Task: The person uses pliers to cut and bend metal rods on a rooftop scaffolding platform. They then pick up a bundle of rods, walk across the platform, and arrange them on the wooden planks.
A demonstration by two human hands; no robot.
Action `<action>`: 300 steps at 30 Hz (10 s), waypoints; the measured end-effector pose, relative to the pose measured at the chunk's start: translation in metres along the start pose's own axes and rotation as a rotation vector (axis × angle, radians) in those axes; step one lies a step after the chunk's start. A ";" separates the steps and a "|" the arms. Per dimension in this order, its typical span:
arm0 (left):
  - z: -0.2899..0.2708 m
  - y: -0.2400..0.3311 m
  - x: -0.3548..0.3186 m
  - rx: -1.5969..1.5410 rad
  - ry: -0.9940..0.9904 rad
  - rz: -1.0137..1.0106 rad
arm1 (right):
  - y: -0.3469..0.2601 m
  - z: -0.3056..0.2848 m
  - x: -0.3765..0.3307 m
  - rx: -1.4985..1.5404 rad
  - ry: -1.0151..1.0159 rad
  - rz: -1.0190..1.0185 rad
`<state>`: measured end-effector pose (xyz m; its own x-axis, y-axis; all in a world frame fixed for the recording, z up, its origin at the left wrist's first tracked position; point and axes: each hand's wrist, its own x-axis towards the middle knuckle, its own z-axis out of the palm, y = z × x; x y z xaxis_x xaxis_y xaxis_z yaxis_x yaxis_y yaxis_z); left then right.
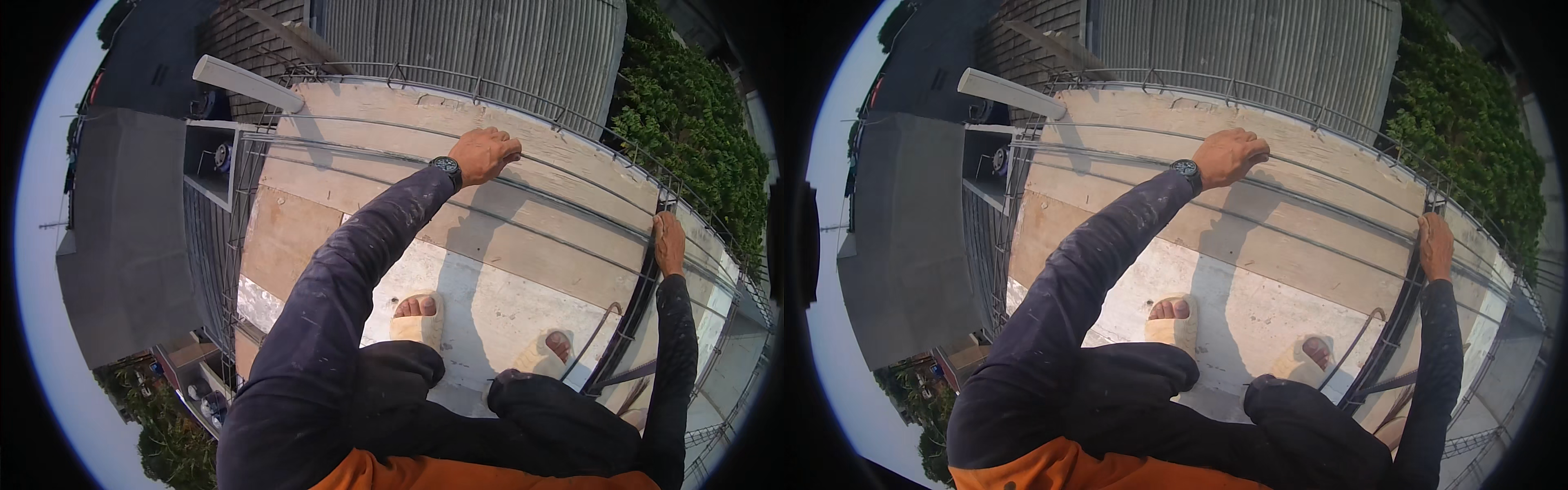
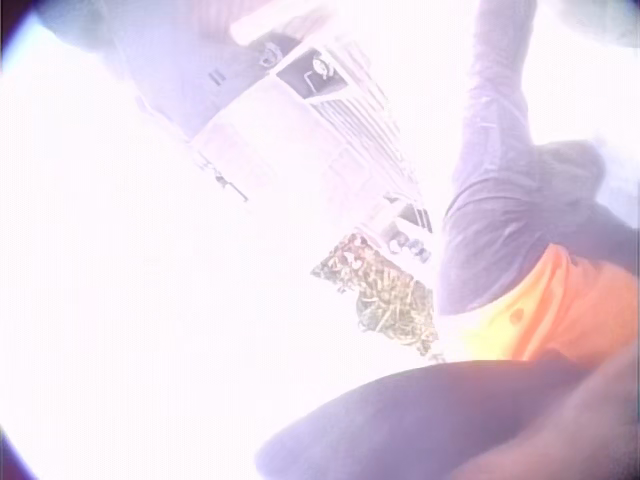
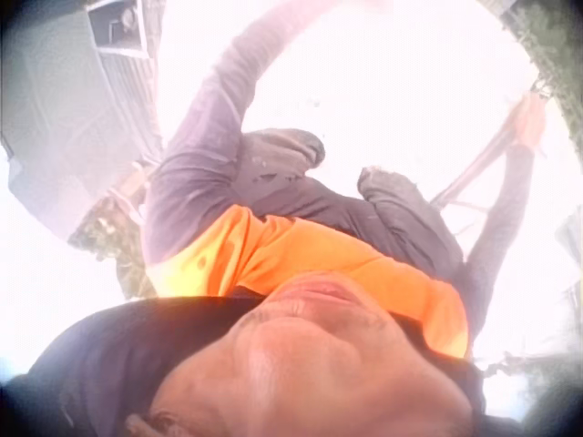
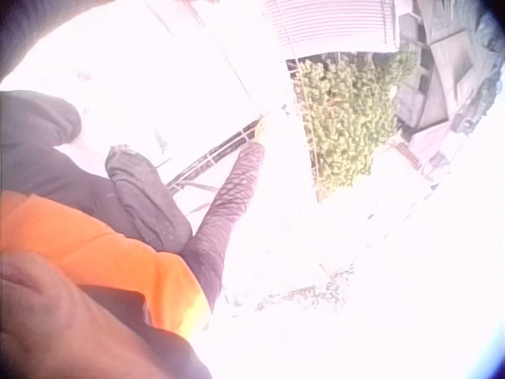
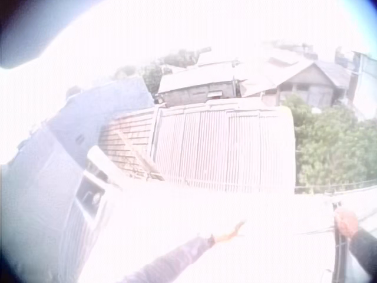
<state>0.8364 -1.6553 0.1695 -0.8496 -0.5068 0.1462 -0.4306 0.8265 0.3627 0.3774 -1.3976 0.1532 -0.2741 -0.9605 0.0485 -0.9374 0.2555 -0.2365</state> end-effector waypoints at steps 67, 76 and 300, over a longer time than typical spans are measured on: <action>-0.050 -0.300 -0.212 0.005 -0.228 -0.244 | -0.224 0.136 0.069 0.092 0.032 -0.253; -0.020 -0.177 -0.089 -0.023 -0.354 -0.319 | -0.231 0.131 0.081 0.016 -0.024 -0.322; 0.067 0.004 -0.121 -0.093 -0.162 -0.023 | -0.071 0.064 -0.091 -0.114 -0.232 -0.365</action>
<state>0.9169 -1.5749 0.0919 -0.8808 -0.4734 -0.0104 -0.4271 0.7848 0.4490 0.4828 -1.3350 0.1030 0.1220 -0.9860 -0.1135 -0.9850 -0.1063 -0.1357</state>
